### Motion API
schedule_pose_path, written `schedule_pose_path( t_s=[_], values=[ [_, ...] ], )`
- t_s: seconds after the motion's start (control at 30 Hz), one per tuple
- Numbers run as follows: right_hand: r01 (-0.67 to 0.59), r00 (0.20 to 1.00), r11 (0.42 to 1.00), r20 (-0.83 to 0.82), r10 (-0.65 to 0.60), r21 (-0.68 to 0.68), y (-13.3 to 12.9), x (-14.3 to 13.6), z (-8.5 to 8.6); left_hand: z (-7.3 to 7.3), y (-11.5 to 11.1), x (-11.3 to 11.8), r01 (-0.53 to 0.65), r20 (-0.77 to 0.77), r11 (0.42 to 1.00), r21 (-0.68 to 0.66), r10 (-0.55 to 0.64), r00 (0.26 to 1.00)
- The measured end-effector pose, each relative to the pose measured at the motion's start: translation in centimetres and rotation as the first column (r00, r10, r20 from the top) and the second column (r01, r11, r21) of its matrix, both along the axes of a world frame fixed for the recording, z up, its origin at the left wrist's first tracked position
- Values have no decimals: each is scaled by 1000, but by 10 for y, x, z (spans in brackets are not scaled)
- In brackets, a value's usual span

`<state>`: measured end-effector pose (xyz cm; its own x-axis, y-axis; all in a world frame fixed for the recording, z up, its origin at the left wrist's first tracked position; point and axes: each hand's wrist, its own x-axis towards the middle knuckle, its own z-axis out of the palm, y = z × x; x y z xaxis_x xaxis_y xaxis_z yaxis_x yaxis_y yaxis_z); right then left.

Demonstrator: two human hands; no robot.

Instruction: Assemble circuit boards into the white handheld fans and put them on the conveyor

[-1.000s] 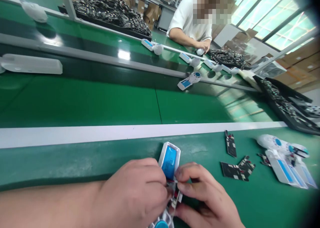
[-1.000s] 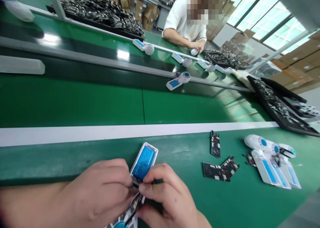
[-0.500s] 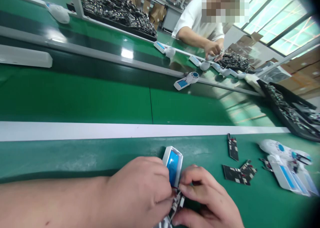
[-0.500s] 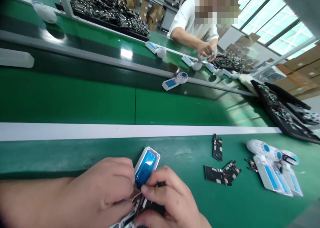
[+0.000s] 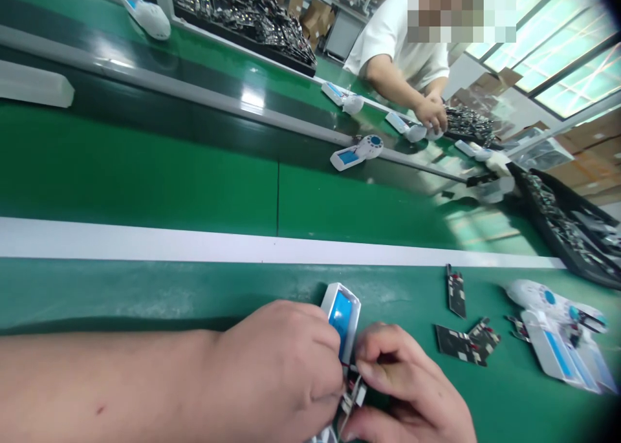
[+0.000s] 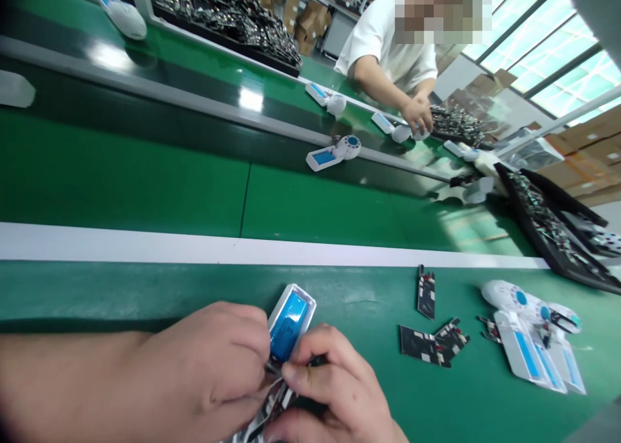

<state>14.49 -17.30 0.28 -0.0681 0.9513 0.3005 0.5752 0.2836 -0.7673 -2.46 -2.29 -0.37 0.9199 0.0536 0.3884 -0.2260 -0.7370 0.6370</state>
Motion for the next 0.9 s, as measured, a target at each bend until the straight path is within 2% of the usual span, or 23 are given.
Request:
schedule_pose_path(
  t_s=[0.1, 0.23, 0.33, 0.43, 0.63, 0.73, 0.8, 0.83, 0.9],
  values=[
    [49, 999, 998, -3, -49, 26, 2, -1, 0, 3, 2, 0, -12, -18, 998, -68, 11, 1000],
    [106, 994, 992, 1, -106, 67, 5, 0, -2, 8, 1, -2, -33, -92, 965, -261, 9, 996],
    [112, 993, 988, 27, -116, 106, 6, -1, -3, 8, -8, -2, -156, -165, 917, -366, 101, 981],
    [134, 985, 976, 84, -150, 171, 7, -5, -1, 4, -17, -1, -288, -170, 865, -411, 237, 956],
    [120, 981, 970, 123, -148, 211, 12, -13, 1, -3, -25, -2, -240, -48, 869, -433, 244, 969],
    [151, 968, 945, 150, -201, 291, 17, -10, -3, -5, -26, 2, -311, -66, 828, -466, 318, 946],
    [207, 942, 915, 184, -282, 345, 18, -4, -8, -5, -15, 6, -415, -171, 775, -477, 381, 909],
    [246, 920, 897, 203, -335, 367, 19, 0, -11, -4, -4, 8, -505, -263, 733, -456, 431, 863],
    [342, 865, 848, 218, -453, 405, 19, 8, -17, 4, 33, 6, -712, -436, 623, -325, 569, 697]
  ],
)
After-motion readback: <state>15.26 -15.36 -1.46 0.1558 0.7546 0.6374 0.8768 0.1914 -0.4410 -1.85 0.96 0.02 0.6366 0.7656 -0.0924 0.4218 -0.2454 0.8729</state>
